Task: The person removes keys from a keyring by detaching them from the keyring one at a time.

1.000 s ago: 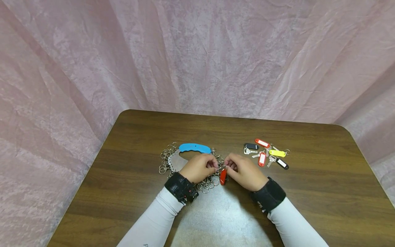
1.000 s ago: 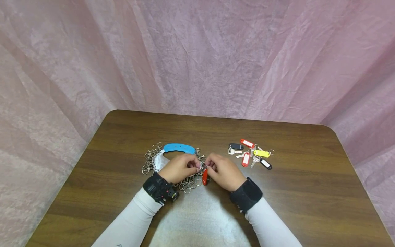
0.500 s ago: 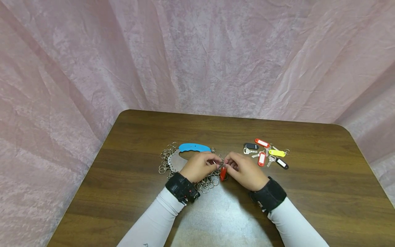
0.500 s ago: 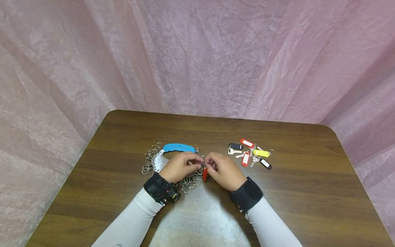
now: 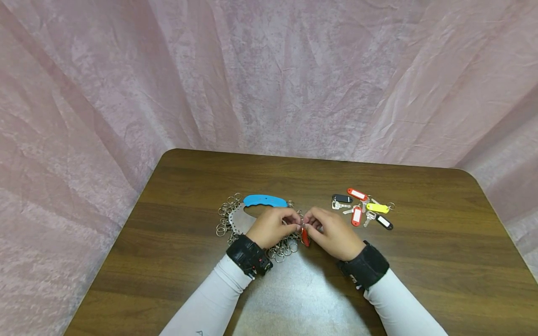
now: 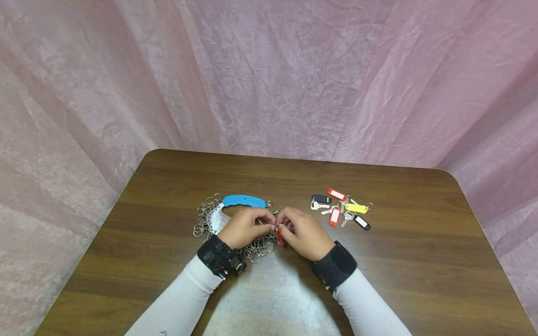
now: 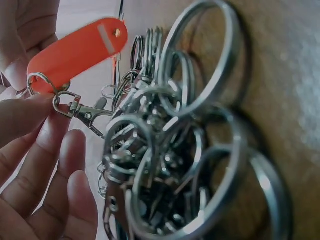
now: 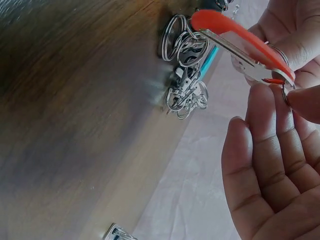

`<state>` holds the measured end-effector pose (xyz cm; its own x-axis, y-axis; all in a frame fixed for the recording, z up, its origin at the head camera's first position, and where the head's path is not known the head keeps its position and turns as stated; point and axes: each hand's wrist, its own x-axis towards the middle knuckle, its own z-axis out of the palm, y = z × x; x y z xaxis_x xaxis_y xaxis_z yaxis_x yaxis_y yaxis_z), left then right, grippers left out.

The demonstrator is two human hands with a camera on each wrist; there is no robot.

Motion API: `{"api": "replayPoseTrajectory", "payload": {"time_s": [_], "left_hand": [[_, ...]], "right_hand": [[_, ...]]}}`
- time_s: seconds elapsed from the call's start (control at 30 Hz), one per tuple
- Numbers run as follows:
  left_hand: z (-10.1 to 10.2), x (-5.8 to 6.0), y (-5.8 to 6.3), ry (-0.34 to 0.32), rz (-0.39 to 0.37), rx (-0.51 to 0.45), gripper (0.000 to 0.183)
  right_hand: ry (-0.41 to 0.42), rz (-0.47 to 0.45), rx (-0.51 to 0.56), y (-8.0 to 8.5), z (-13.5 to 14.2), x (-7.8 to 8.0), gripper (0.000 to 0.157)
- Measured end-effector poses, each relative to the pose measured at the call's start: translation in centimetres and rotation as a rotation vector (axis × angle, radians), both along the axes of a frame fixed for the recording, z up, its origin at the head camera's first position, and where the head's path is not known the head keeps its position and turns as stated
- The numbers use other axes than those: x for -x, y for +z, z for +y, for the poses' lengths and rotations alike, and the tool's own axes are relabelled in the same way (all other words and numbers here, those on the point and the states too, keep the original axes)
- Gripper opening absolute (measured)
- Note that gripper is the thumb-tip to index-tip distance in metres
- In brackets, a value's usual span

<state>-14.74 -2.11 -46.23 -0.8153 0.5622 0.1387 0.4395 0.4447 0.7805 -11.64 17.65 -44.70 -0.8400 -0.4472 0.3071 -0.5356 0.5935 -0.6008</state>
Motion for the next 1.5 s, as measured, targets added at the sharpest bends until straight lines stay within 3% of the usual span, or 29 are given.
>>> {"api": "replayPoseTrajectory", "payload": {"time_s": [0.37, 0.77, 1.07, 1.5], "left_hand": [[-0.01, 0.04, -0.23, 0.017, 0.035, 0.063, 0.007], [-0.35, -0.03, 0.32, 0.089, -0.080, 0.080, 0.008], [-0.24, -0.02, 0.25, 0.072, -0.101, 0.072, 0.005], [-0.04, -0.17, 0.43, 0.037, -0.012, -0.002, 0.014]], "right_hand": [[0.020, 0.006, 0.014, -0.06, -0.14, -0.14, 0.013], [0.045, -0.011, 0.028, -0.23, -0.31, -0.27, 0.013], [0.042, -0.005, 0.037, -0.19, -0.50, -0.27, 0.011], [-0.018, -0.005, 0.035, -0.08, -0.34, -0.13, 0.012]]}}
